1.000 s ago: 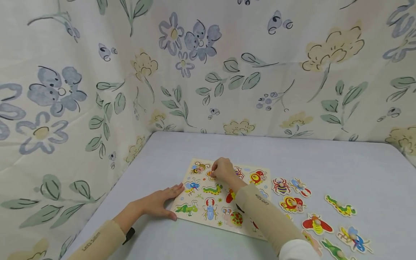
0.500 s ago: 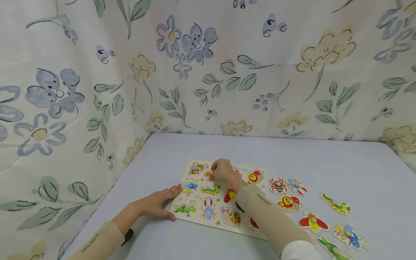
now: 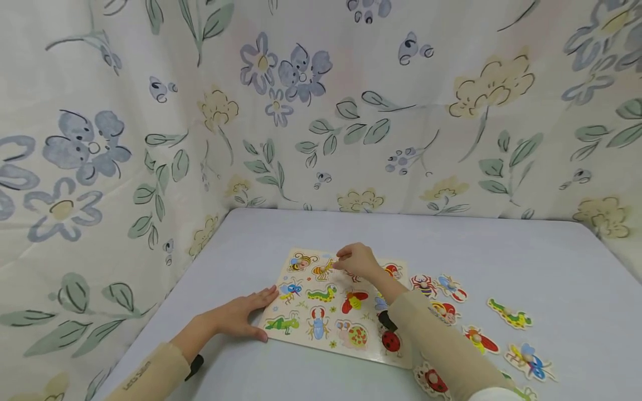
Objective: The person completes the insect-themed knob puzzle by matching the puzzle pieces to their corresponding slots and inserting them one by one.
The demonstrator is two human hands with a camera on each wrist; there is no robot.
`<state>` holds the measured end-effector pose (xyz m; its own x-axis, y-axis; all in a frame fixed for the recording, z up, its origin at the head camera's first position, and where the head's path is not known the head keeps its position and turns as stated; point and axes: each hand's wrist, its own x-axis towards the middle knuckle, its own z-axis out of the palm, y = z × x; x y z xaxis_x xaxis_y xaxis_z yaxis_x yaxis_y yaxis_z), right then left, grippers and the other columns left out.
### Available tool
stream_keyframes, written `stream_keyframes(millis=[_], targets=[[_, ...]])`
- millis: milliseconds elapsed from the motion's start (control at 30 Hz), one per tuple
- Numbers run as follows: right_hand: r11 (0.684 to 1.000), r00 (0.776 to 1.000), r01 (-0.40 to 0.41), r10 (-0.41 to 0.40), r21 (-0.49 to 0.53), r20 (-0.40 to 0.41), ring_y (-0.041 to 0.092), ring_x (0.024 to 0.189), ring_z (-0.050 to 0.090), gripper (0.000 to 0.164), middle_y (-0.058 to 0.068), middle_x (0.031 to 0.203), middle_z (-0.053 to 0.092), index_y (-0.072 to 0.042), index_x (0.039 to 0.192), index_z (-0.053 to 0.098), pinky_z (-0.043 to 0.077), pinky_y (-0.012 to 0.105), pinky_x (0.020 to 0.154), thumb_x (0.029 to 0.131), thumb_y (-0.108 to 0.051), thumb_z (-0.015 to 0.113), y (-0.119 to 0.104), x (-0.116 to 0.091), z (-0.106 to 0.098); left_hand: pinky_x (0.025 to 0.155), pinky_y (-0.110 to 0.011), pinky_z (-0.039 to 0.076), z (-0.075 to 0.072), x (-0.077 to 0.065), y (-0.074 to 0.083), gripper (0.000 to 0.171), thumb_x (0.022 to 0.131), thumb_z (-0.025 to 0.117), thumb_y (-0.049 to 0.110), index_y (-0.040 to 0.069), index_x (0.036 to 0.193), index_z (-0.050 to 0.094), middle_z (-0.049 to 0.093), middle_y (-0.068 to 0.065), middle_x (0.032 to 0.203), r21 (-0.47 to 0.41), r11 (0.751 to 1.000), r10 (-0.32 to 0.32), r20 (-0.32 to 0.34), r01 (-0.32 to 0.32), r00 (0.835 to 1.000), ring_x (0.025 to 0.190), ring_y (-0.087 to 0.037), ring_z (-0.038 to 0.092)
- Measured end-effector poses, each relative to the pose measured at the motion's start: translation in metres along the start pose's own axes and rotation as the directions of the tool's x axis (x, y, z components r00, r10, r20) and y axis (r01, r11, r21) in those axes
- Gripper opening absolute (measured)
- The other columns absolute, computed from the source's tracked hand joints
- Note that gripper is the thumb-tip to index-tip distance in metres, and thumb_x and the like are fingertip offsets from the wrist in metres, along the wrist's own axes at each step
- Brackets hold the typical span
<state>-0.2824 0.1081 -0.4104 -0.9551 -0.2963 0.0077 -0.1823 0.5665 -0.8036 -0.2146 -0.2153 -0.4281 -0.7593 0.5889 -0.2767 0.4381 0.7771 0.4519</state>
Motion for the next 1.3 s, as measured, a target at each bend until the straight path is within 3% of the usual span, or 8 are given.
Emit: stream_keyframes(millis=[233,600,1000,1300], targets=[[0.999,0.999,-0.043,0.043,-0.013,-0.021,0.025,0.086,0.066,0.034,0.013,0.094,0.071,0.009,0.112,0.066,0.055,0.035,0.072,0.087,-0.012,0.072,0.017,-0.015,-0.025,0.118,-0.051,0.018,0.0,0.0,-0.004,0.101,0.078,0.076,0.051,0.006,0.153,0.026,0.018,-0.009,0.16,0.005,1.0,0.006,-0.007,-0.006,1.0,0.146,-0.03,0.018],[0.993,0.993,-0.111,0.11,-0.028,-0.044,0.026,0.087,0.065,0.032,0.013,0.095,0.071,0.009,0.112,0.066,0.056,0.038,0.075,0.088,-0.013,0.071,0.038,-0.036,-0.046,0.117,-0.05,0.019,-0.002,-0.003,-0.002,0.1,0.078,0.075,0.051,0.005,0.153,0.027,0.019,-0.01,0.16,0.007,1.0,-0.003,0.003,0.003,1.0,0.146,-0.03,0.019],[0.993,0.992,-0.117,0.116,-0.017,-0.053,0.026,0.083,0.066,0.034,0.015,0.093,0.071,0.012,0.111,0.064,0.057,0.038,0.072,0.088,-0.012,0.071,0.054,-0.052,-0.064,0.117,-0.051,0.019,0.0,-0.002,-0.002,0.1,0.078,0.076,0.051,0.004,0.153,0.027,0.02,-0.011,0.16,-0.001,1.0,0.004,-0.006,-0.004,1.0,0.146,-0.031,0.019],[0.984,0.986,-0.153,0.145,-0.096,-0.085,0.024,0.082,0.064,0.032,0.014,0.092,0.07,0.011,0.11,0.064,0.056,0.036,0.071,0.088,-0.012,0.07,0.069,-0.065,-0.082,0.117,-0.051,0.02,-0.001,0.0,0.001,0.1,0.078,0.076,0.05,0.004,0.152,0.028,0.021,-0.011,0.16,0.001,1.0,0.012,-0.012,-0.012,1.0,0.145,-0.032,0.02]])
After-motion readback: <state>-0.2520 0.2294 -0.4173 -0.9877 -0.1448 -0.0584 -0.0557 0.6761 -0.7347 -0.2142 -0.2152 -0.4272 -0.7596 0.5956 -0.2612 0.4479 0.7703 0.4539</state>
